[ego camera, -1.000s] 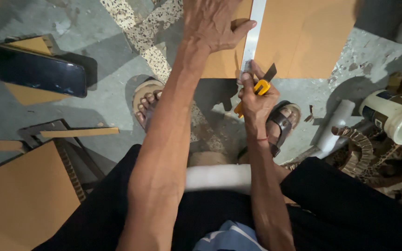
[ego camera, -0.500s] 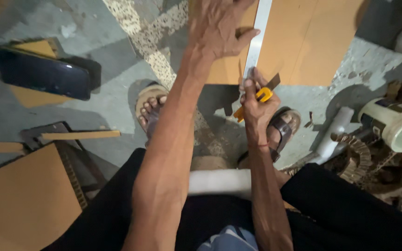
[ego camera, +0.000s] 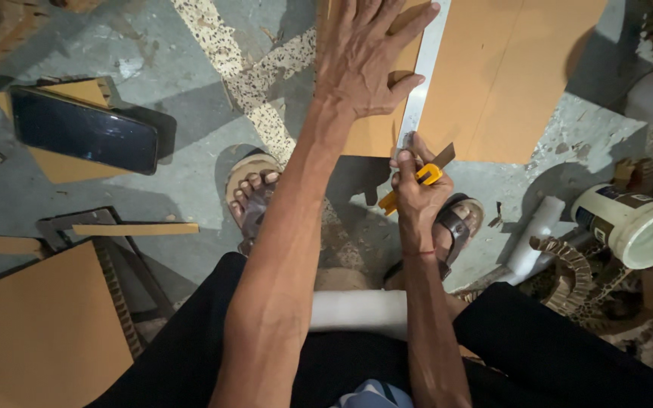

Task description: The person uses a metal ruler and a yellow utility knife to cut a large sheet of corrugated cardboard into smaller rectangular pieces. They align the ruler, score the cardboard, and then snap the material along the cut line. The process is repeated to produce multiple uniform pieces.

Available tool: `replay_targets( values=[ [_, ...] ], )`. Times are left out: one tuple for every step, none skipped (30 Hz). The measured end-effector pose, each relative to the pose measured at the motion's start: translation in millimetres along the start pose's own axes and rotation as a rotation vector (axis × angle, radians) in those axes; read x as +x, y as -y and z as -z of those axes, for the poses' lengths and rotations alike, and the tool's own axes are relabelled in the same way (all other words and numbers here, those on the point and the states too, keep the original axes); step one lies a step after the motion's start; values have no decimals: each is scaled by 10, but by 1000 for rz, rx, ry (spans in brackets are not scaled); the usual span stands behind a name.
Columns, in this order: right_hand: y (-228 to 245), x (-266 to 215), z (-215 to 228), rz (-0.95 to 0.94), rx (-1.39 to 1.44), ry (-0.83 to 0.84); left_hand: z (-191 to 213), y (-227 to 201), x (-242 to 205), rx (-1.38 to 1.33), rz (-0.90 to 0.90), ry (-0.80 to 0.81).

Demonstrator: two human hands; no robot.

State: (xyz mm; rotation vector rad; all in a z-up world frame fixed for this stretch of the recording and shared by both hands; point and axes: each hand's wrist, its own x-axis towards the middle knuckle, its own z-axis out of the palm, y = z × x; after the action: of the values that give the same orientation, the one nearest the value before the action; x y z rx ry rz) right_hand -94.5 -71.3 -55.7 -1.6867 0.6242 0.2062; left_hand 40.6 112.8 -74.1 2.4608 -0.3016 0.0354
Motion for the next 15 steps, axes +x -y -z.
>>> replay_targets(
  values=[
    [-6, 0, 2, 4, 9, 4, 5, 1, 8, 9, 1, -12],
    [-6, 4, 3, 2, 8, 5, 13, 4, 11, -2, 9, 0],
    [-4, -1, 6, -3, 5, 7, 19, -1, -1, -14, 19, 15],
    [0, -2, 3, -9, 3, 9, 22, 1, -6, -27, 28, 29],
    [5, -10, 2, -6, 5, 8, 18, 4, -8, -27, 22, 20],
    [10, -18, 1, -4, 6, 7, 8, 5, -7, -27, 16, 11],
    [14, -21, -3, 0, 9, 5, -4, 7, -4, -27, 9, 2],
    [17, -17, -7, -6, 2, 3, -16, 7, -4, -29, 14, 3],
    [19, -12, -11, -11, -5, -1, -29, 7, -1, -31, 18, 4],
    [21, -8, -13, -17, -11, -5, -38, 8, 1, -33, 21, 5],
    [22, -8, -11, -12, 4, 1, -44, 8, 1, -38, 23, 10],
    [23, -12, -10, -6, 19, 7, -48, 7, 0, -43, 25, 14],
    [23, -15, -8, -1, 34, 14, -50, 6, -4, -48, 28, 19],
    [24, -17, -8, -4, 27, 12, -52, 5, -6, -50, 30, 18],
    [28, -14, -10, -7, 19, 9, -52, 6, -4, -53, 32, 18]
  ],
)
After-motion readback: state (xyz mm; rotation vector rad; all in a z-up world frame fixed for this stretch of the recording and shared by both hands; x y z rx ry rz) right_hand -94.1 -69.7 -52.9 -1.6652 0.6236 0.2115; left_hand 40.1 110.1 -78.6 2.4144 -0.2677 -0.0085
